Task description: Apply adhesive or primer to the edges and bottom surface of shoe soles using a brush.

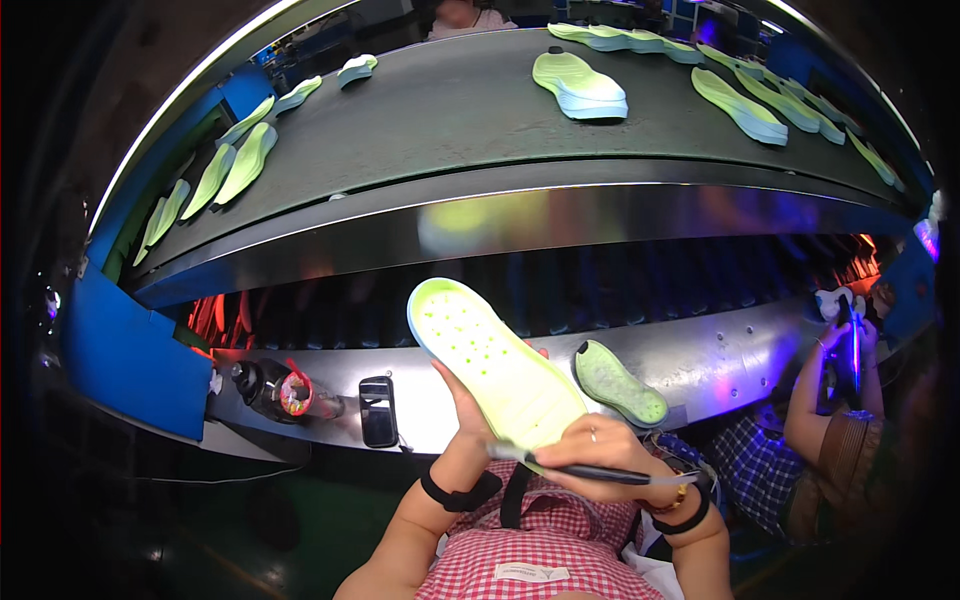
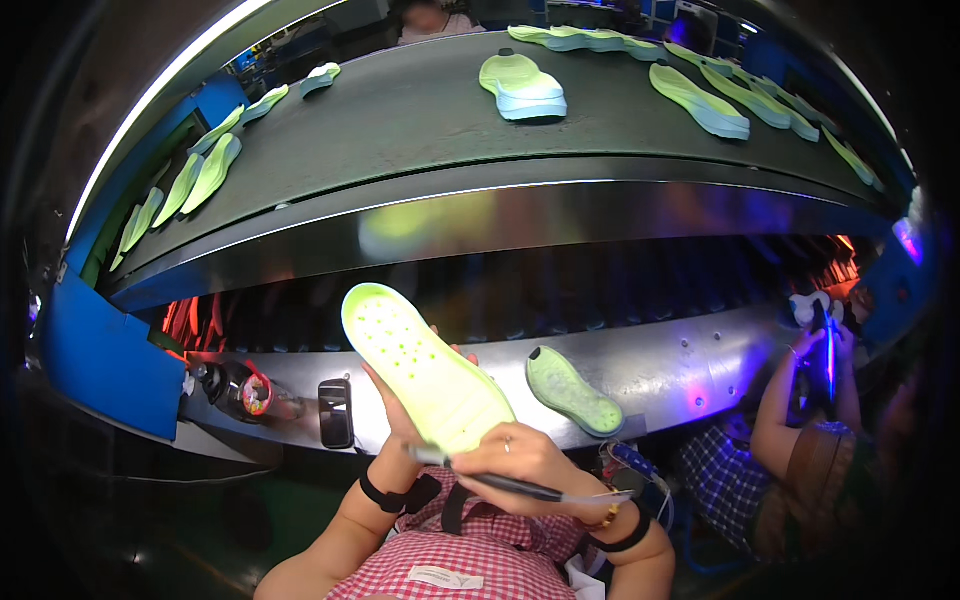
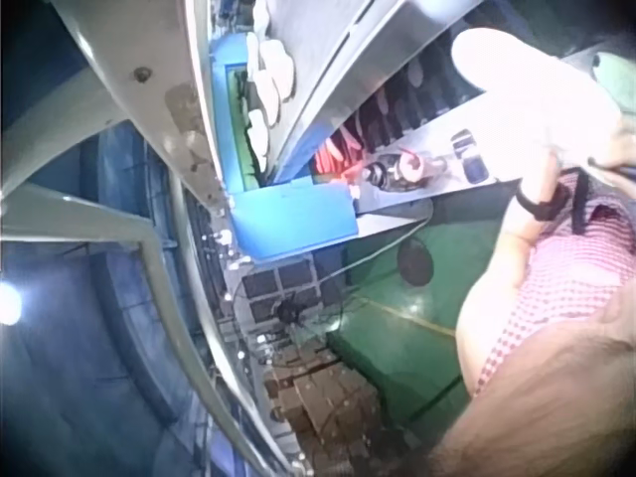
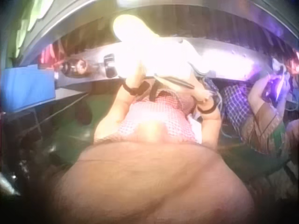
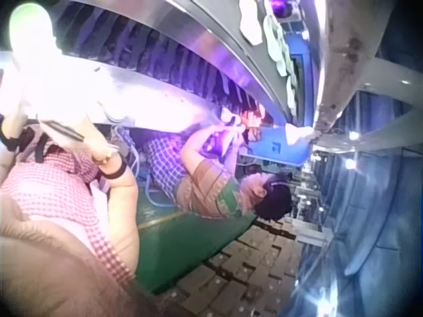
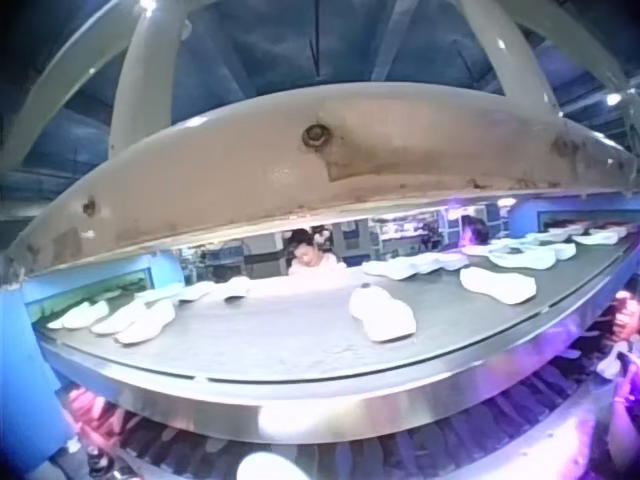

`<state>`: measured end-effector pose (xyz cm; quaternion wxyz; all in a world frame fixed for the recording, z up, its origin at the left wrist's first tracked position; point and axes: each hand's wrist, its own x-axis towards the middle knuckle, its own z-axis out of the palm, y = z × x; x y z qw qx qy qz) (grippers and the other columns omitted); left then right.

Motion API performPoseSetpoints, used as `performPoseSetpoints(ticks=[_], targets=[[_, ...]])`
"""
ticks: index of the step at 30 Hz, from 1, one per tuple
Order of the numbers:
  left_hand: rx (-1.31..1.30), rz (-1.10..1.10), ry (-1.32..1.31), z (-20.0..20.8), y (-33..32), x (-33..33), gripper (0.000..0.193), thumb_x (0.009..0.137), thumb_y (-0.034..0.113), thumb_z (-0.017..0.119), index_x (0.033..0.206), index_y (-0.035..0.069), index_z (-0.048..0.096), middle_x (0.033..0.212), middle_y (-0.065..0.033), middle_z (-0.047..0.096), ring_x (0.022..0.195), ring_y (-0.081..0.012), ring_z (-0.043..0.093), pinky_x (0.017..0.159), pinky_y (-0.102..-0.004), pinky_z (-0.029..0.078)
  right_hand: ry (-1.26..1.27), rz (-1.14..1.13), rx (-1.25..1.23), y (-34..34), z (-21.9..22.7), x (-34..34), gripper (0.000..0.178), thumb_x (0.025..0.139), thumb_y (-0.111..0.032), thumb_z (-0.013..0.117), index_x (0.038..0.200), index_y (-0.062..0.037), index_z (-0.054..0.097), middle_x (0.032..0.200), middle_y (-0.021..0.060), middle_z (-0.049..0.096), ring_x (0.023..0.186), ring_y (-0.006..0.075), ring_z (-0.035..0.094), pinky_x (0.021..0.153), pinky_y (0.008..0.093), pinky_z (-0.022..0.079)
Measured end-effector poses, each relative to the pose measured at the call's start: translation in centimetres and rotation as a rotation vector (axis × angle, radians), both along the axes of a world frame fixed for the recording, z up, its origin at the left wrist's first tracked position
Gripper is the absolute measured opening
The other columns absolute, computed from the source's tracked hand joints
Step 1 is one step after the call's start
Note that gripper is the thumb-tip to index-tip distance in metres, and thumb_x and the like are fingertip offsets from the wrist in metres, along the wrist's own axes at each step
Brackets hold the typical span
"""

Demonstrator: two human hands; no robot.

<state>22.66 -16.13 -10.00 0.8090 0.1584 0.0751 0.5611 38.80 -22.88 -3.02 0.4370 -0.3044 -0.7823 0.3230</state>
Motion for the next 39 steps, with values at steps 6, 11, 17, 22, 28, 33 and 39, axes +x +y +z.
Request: performPoseSetpoints(ticks=[6,11,17,22,28,33,39], targets=[[-0.082,0.060,0.067,0.2,-0.4,-0.2,0.088,0.072,0.076,0.026,0.124,0.007,0.039,0.111,-0.0155,0.053,0.104,-0.0350,0.049,0.088,-0.0481,0.040,0.001,-0.155,-0.087,-0.6,-1.1,0.9,0.021,0.066,-0.003,0.070,0.086,-0.0038,0.067,0.084,0.0082,0.066,0.072,0.0182,0.059,0.068,0.0274,0.047],[-0.054,0.079,0.053,0.9,0.3,-0.8,0.088,0.070,0.077,0.029,0.124,0.007,0.040,0.113,-0.0158,0.052,0.106,-0.0370,0.047,0.090,-0.0492,0.039,0.170,0.048,-0.279,-1.5,-0.6,2.6,0.023,0.066,-0.002,0.070,0.089,-0.0025,0.066,0.082,0.0083,0.066,0.074,0.0173,0.060,0.067,0.0268,0.048],[0.100,0.047,-0.083,0.9,1.0,-2.2,0.096,0.065,0.079,0.036,0.129,0.007,0.032,0.120,-0.0162,0.047,0.112,-0.0379,0.043,0.093,-0.0499,0.036,0.017,0.160,-0.275,-2.0,-0.5,2.8,0.024,0.067,0.001,0.069,0.090,-0.0023,0.066,0.087,0.0091,0.065,0.076,0.0188,0.060,0.069,0.0279,0.048],[0.131,0.087,-0.029,3.1,0.9,-2.0,0.092,0.067,0.077,0.038,0.124,0.005,0.039,0.117,-0.0183,0.049,0.109,-0.0385,0.045,0.090,-0.0503,0.039,0.129,-0.081,-0.325,-1.1,-2.5,3.3,0.024,0.067,0.002,0.068,0.091,-0.0013,0.065,0.089,0.0111,0.065,0.079,0.0186,0.060,0.073,0.0285,0.047],[0.160,0.057,0.015,5.2,0.9,-2.3,0.092,0.069,0.076,0.037,0.128,0.005,0.034,0.117,-0.0192,0.048,0.109,-0.0369,0.047,0.092,-0.0467,0.039,0.400,0.091,-0.474,-1.1,-3.1,4.0,0.021,0.069,0.006,0.063,0.089,0.0024,0.062,0.094,0.0147,0.064,0.096,0.0218,0.057,0.085,0.0342,0.044],[0.221,-0.086,-0.101,2.1,-2.8,-1.6,0.083,0.081,0.062,0.032,0.138,0.003,0.012,0.142,-0.0137,0.018,0.129,-0.0286,0.022,0.106,-0.0408,0.016,1.013,0.081,-0.873,-2.0,-2.9,1.2,0.019,0.075,0.006,0.058,0.094,0.0066,0.058,0.097,0.0210,0.060,0.093,0.0243,0.059,0.083,0.0341,0.048],[0.008,0.009,0.083,3.6,-3.2,0.0,0.069,0.086,0.047,0.030,0.138,0.006,0.011,0.141,-0.0135,0.020,0.127,-0.0296,0.026,0.104,-0.0419,0.022,0.634,-0.136,-0.571,-3.5,-4.3,0.8,0.017,0.075,0.006,0.058,0.092,0.0053,0.059,0.096,0.0191,0.060,0.084,0.0209,0.060,0.076,0.0293,0.048]])
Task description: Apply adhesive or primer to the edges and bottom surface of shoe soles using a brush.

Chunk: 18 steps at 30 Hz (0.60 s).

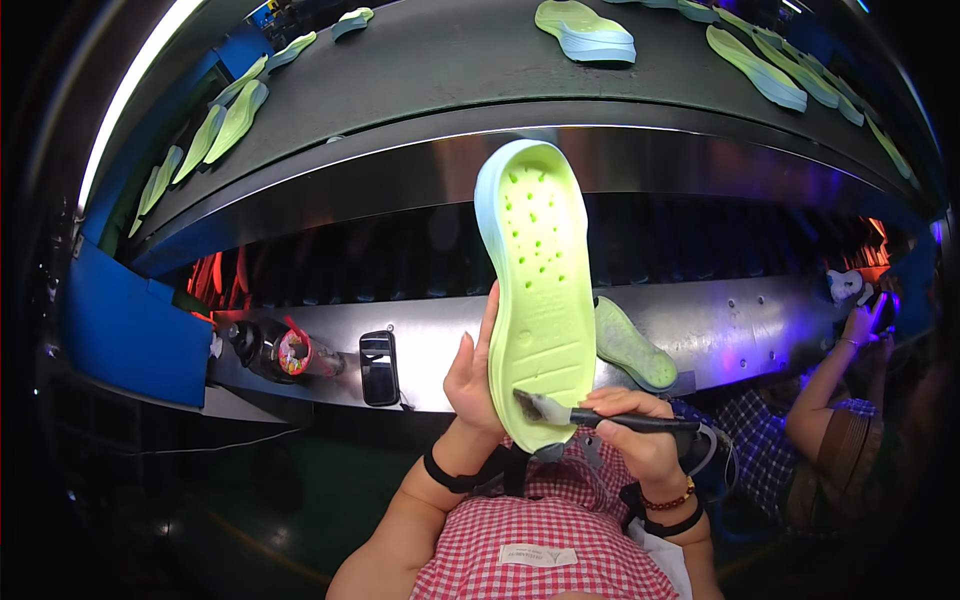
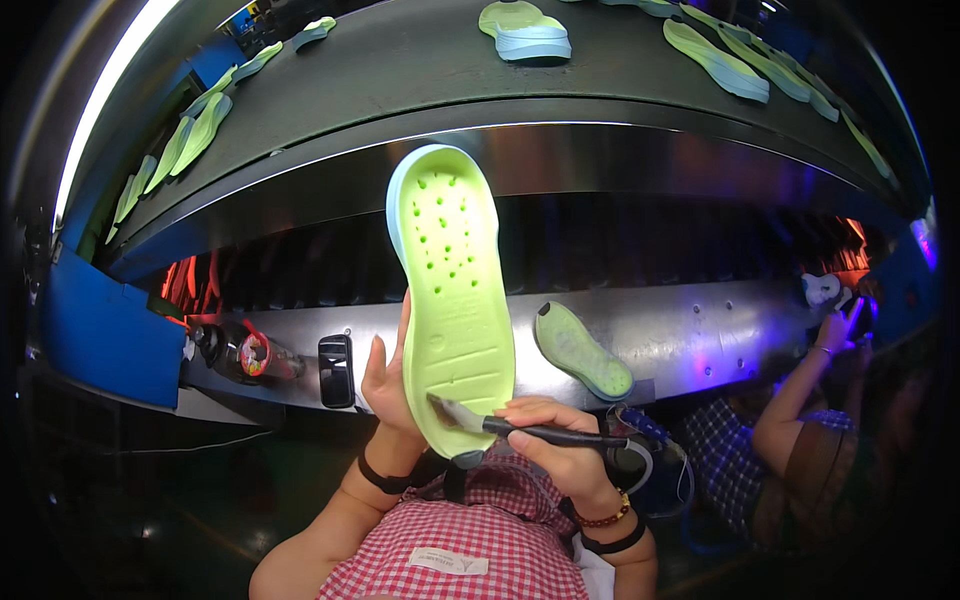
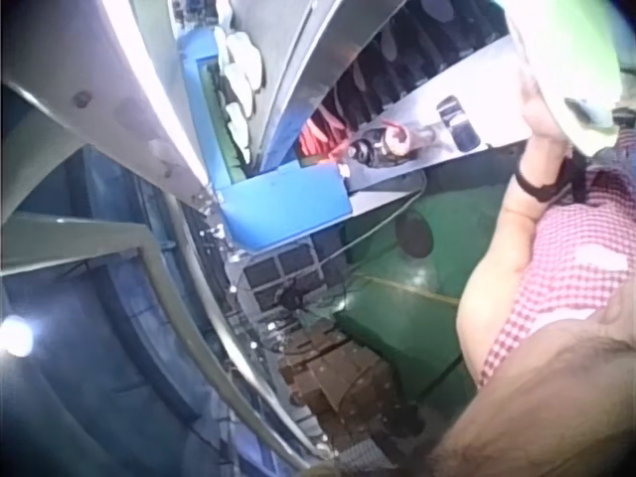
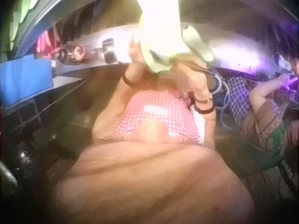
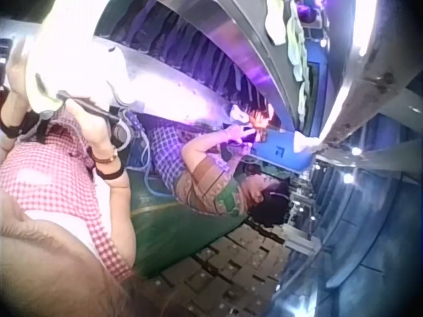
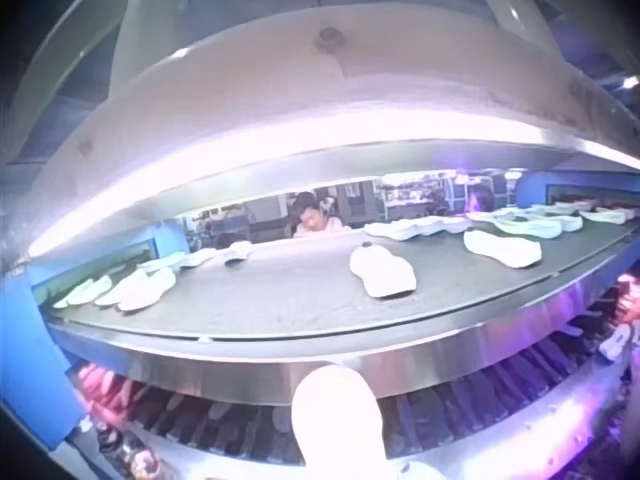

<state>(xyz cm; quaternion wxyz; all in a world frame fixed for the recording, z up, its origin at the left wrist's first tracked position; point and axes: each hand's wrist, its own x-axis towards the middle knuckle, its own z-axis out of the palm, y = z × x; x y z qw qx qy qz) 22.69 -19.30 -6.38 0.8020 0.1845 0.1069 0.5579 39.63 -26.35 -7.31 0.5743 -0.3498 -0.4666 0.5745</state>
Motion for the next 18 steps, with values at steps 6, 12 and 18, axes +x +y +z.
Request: performPoseSetpoints(ticks=[6,12,18], targets=[[-0.145,-0.105,-0.107,-1.4,-1.4,0.4,0.069,0.086,0.053,0.022,0.136,0.004,0.020,0.135,-0.0194,0.030,0.122,-0.0336,0.034,0.102,-0.0438,0.026,0.341,0.005,-0.218,0.2,0.3,-0.9,0.019,0.074,0.009,0.057,0.092,0.0056,0.059,0.098,0.0183,0.060,0.089,0.0177,0.057,0.077,0.0257,0.047],[-0.063,-0.032,-0.096,-2.4,-0.7,0.0,0.060,0.086,0.041,0.034,0.129,-0.001,0.032,0.123,-0.0205,0.045,0.108,-0.0318,0.049,0.092,-0.0421,0.040,-0.078,-0.036,0.061,0.0,1.7,-0.7,0.022,0.070,0.008,0.062,0.092,0.0038,0.060,0.096,0.0170,0.062,0.088,0.0197,0.059,0.080,0.0282,0.046],[-0.042,-0.041,-0.175,-1.8,0.9,0.3,0.059,0.085,0.039,0.038,0.128,-0.001,0.034,0.119,-0.0215,0.048,0.103,-0.0317,0.053,0.089,-0.0415,0.044,-0.260,0.019,0.221,1.1,2.7,-0.3,0.021,0.067,0.006,0.066,0.087,0.0020,0.063,0.090,0.0147,0.064,0.087,0.0233,0.060,0.079,0.0315,0.047]])
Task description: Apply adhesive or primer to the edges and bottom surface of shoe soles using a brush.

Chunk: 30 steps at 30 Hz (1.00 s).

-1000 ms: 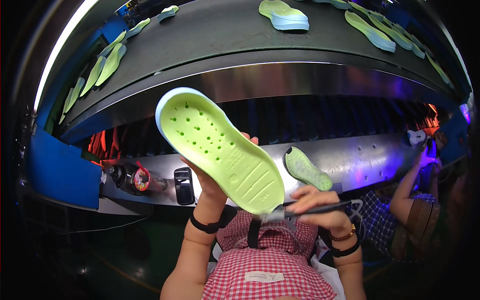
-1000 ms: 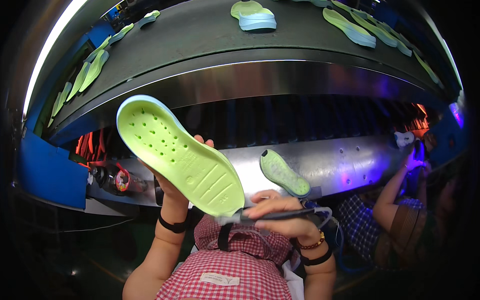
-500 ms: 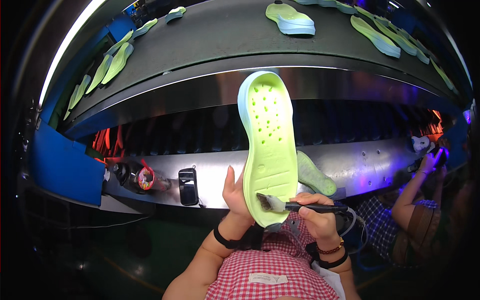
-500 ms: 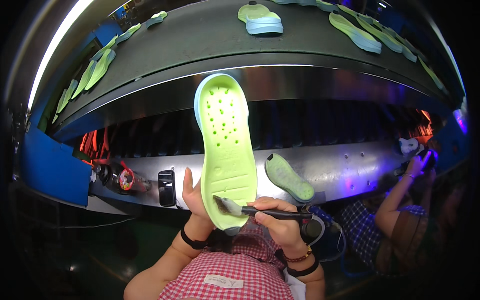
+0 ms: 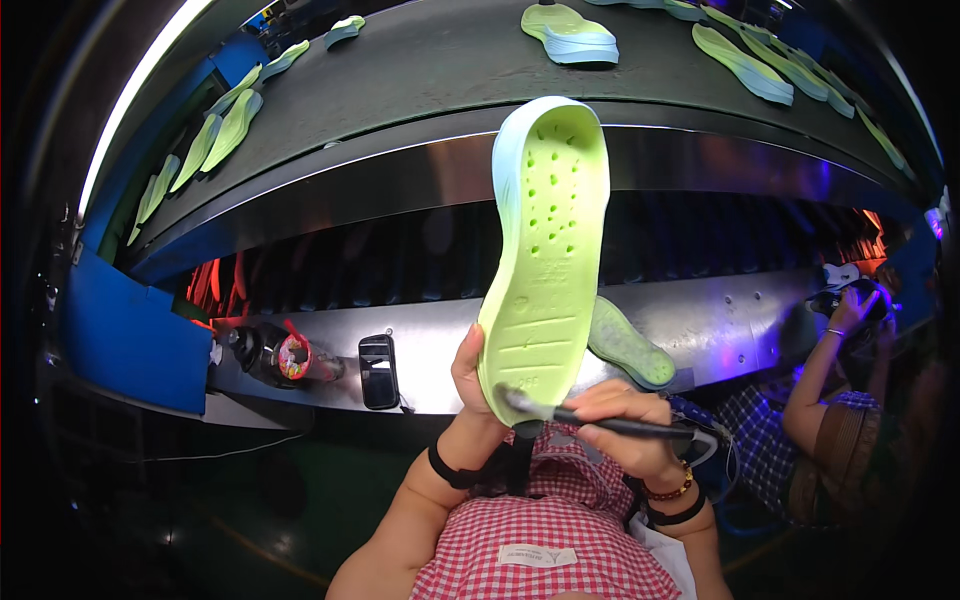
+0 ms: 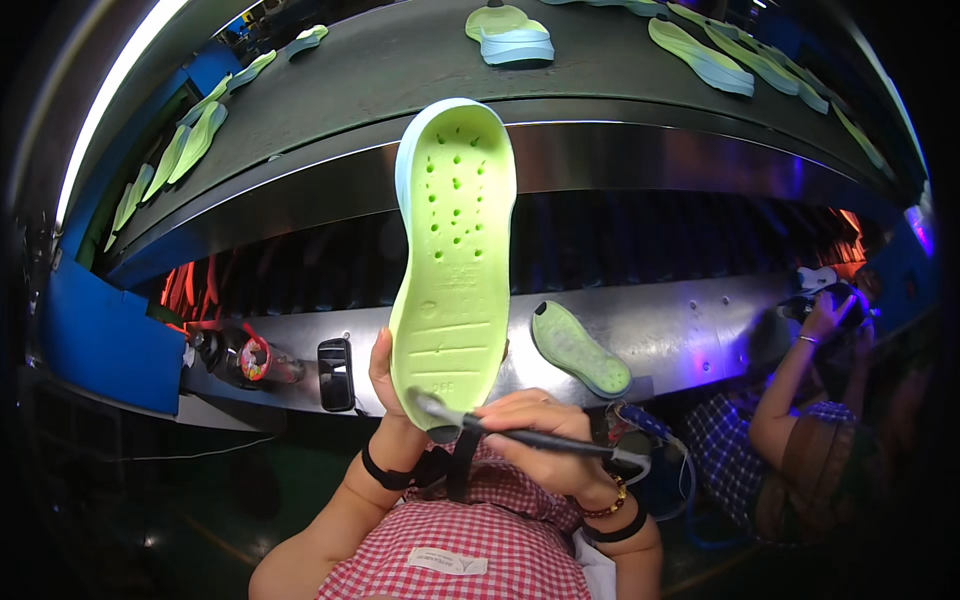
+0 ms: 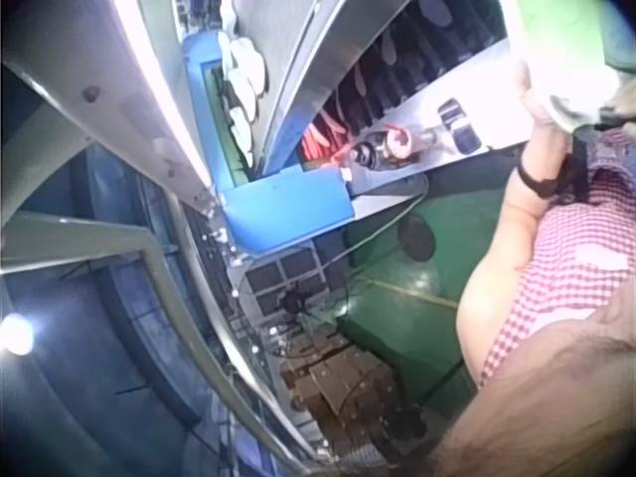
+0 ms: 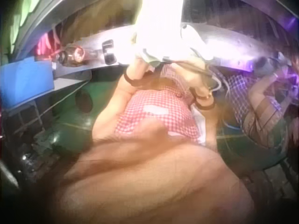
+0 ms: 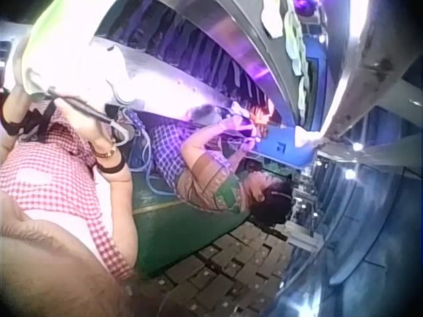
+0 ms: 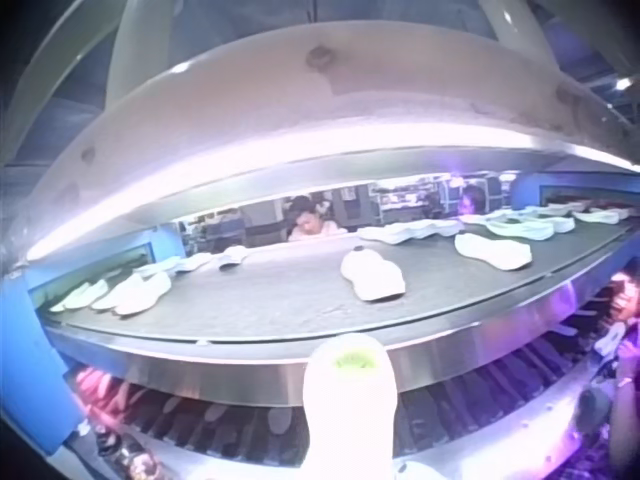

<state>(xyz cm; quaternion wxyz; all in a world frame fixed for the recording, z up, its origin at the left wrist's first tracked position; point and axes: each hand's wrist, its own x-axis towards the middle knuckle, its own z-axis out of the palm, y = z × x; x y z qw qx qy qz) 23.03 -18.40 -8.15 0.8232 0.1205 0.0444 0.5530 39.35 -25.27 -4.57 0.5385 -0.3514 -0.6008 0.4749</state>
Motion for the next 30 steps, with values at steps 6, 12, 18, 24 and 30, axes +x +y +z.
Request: performPoseSetpoints(ticks=[6,12,18,24,30], targets=[[-0.001,-0.072,0.005,1.4,1.0,0.0,0.057,0.086,0.037,0.038,0.126,-0.003,0.035,0.118,-0.0216,0.048,0.101,-0.0313,0.055,0.088,-0.0413,0.045,-0.218,0.010,0.143,1.9,1.7,1.8,0.021,0.066,0.005,0.066,0.087,0.0022,0.064,0.090,0.0155,0.064,0.084,0.0247,0.062,0.077,0.0321,0.049],[0.046,-0.158,-0.061,1.5,2.1,-0.6,0.055,0.087,0.035,0.037,0.126,-0.003,0.035,0.119,-0.0224,0.048,0.104,-0.0322,0.053,0.089,-0.0420,0.044,-0.183,0.101,0.156,2.1,2.4,2.0,0.019,0.065,0.002,0.068,0.084,0.0003,0.064,0.087,0.0128,0.065,0.082,0.0226,0.063,0.075,0.0311,0.049],[-0.031,-0.299,-0.056,2.7,2.4,-0.5,0.054,0.089,0.035,0.036,0.126,-0.004,0.036,0.119,-0.0226,0.048,0.104,-0.0329,0.053,0.090,-0.0421,0.043,-0.208,0.302,0.187,1.2,3.8,2.2,0.020,0.063,0.000,0.070,0.083,-0.0026,0.065,0.088,0.0099,0.066,0.082,0.0216,0.063,0.072,0.0302,0.049],[-0.093,-0.574,0.356,2.8,2.6,-1.8,0.047,0.084,0.027,0.046,0.119,-0.005,0.043,0.109,-0.0186,0.055,0.090,-0.0253,0.060,0.080,-0.0342,0.048,-0.501,0.529,0.203,2.5,4.3,3.9,0.020,0.072,-0.003,0.063,0.091,-0.0060,0.065,0.095,0.0111,0.064,0.083,0.0229,0.064,0.071,0.0286,0.050],[-0.133,-0.731,0.642,4.1,2.5,-1.8,0.049,0.084,0.030,0.048,0.119,-0.004,0.045,0.108,-0.0176,0.056,0.090,-0.0205,0.059,0.076,-0.0303,0.048,-0.585,0.537,0.165,2.3,3.1,4.8,0.029,0.070,0.000,0.059,0.097,-0.0108,0.063,0.102,0.0066,0.063,0.084,0.0217,0.063,0.074,0.0271,0.050]])
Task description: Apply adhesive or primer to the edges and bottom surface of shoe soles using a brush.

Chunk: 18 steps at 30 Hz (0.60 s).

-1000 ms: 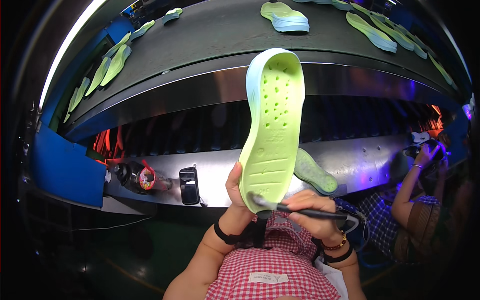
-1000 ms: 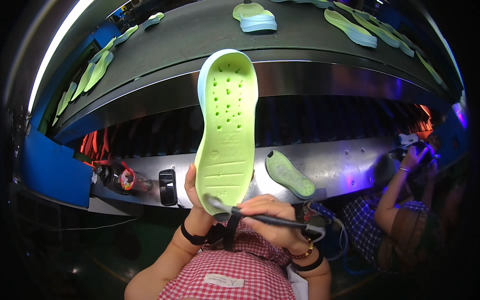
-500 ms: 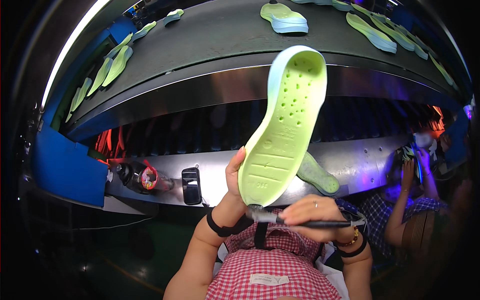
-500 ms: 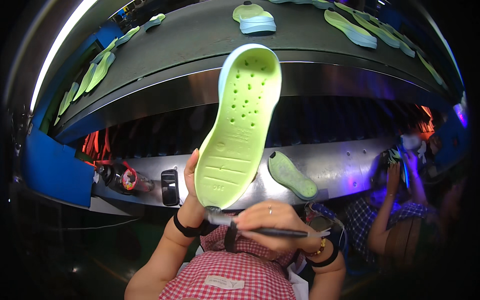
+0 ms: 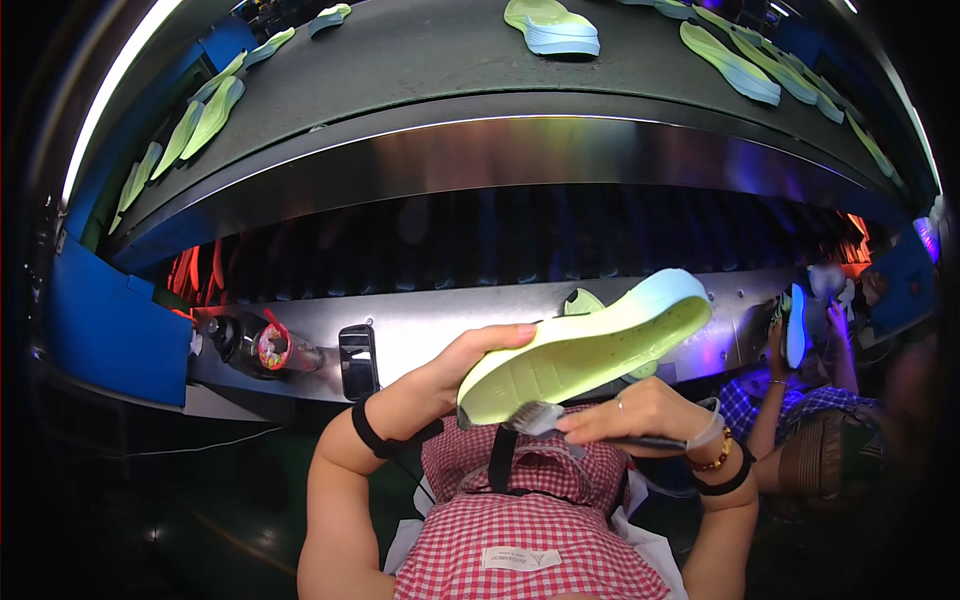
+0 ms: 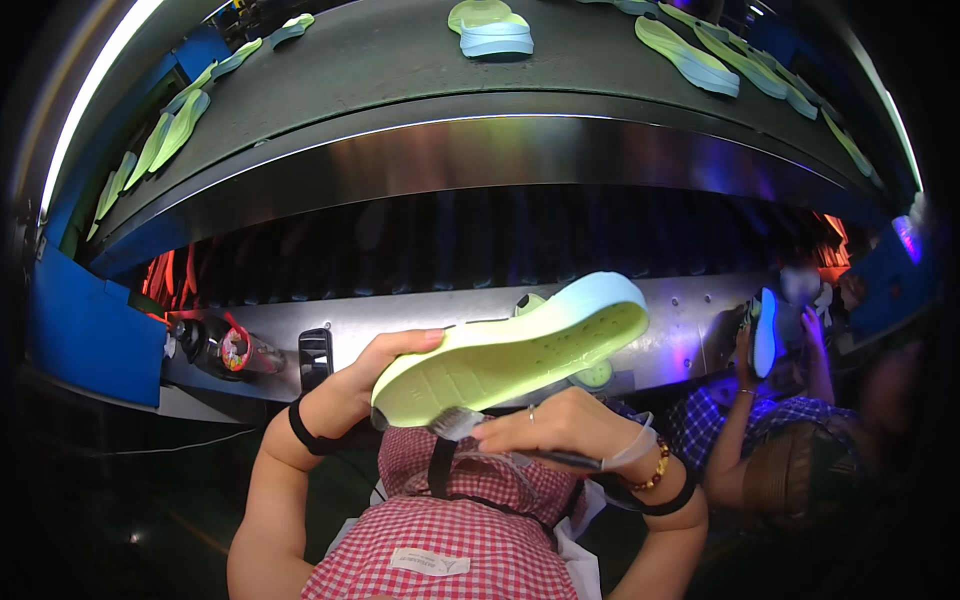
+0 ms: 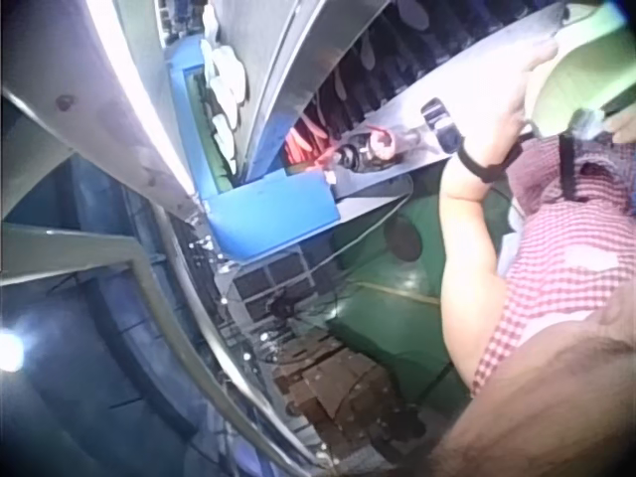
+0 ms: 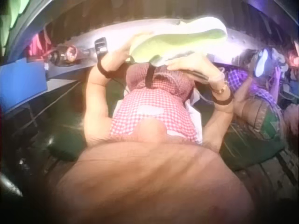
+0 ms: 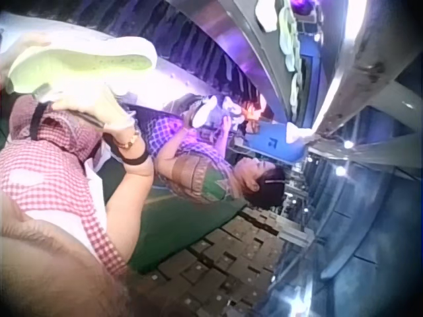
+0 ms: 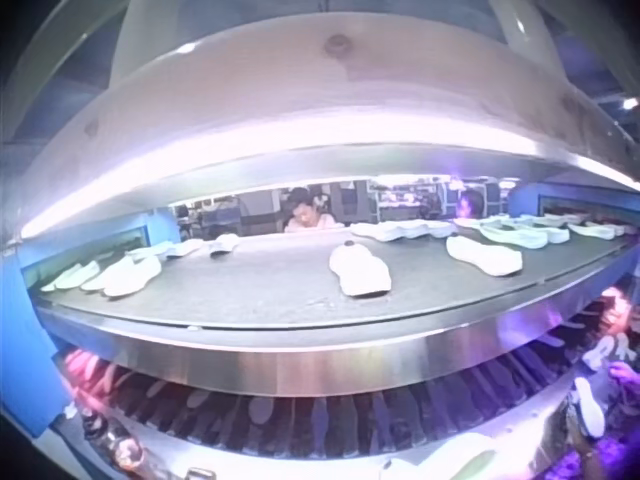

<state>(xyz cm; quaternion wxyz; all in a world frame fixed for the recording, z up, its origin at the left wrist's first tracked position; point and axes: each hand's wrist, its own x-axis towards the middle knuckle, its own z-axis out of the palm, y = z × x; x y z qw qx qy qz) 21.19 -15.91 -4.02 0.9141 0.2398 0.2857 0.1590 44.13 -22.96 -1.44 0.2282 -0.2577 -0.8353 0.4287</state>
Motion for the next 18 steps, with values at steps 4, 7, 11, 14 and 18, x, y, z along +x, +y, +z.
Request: performPoseSetpoints(ticks=[4,7,11,14,18], targets=[[-0.011,-0.001,0.054,0.4,-0.5,-0.7,0.049,0.084,0.031,0.049,0.118,-0.004,0.046,0.105,-0.0166,0.057,0.086,-0.0193,0.060,0.073,-0.0295,0.050,0.075,-0.094,0.084,0.0,0.2,1.6,0.025,0.074,-0.006,0.054,0.097,-0.0118,0.064,0.101,0.0054,0.063,0.083,0.0203,0.063,0.072,0.0254,0.050],[0.113,-0.050,0.100,0.4,-0.1,-0.9,0.048,0.084,0.030,0.049,0.117,-0.005,0.046,0.103,-0.0163,0.058,0.083,-0.0188,0.061,0.071,-0.0285,0.050,-0.088,-0.081,0.101,-0.4,0.1,1.9,0.027,0.072,-0.005,0.055,0.097,-0.0127,0.064,0.103,0.0035,0.062,0.083,0.0192,0.063,0.068,0.0246,0.050],[0.003,0.032,0.102,1.0,0.0,-1.3,0.047,0.085,0.029,0.050,0.116,-0.005,0.047,0.100,-0.0164,0.059,0.081,-0.0187,0.062,0.071,-0.0270,0.050,-0.163,-0.104,0.107,-0.3,0.5,2.9,0.027,0.072,-0.006,0.055,0.095,-0.0142,0.064,0.106,0.0023,0.061,0.078,0.0200,0.064,0.064,0.0265,0.050],[0.198,-0.021,0.132,1.0,0.1,-1.5,0.045,0.085,0.029,0.049,0.116,-0.004,0.048,0.101,-0.0163,0.059,0.083,-0.0191,0.061,0.072,-0.0271,0.050,-0.066,-0.186,0.128,0.4,0.5,3.3,0.025,0.072,-0.009,0.054,0.094,-0.0154,0.064,0.104,0.0014,0.062,0.079,0.0194,0.063,0.065,0.0261,0.050],[0.138,0.025,0.100,0.1,0.5,-2.4,0.045,0.085,0.029,0.049,0.115,-0.005,0.048,0.102,-0.0164,0.058,0.087,-0.0191,0.060,0.075,-0.0274,0.049,-0.275,-0.085,0.120,0.6,1.6,3.9,0.026,0.070,-0.005,0.060,0.095,-0.0114,0.063,0.100,0.0032,0.063,0.082,0.0202,0.063,0.066,0.0280,0.051]])
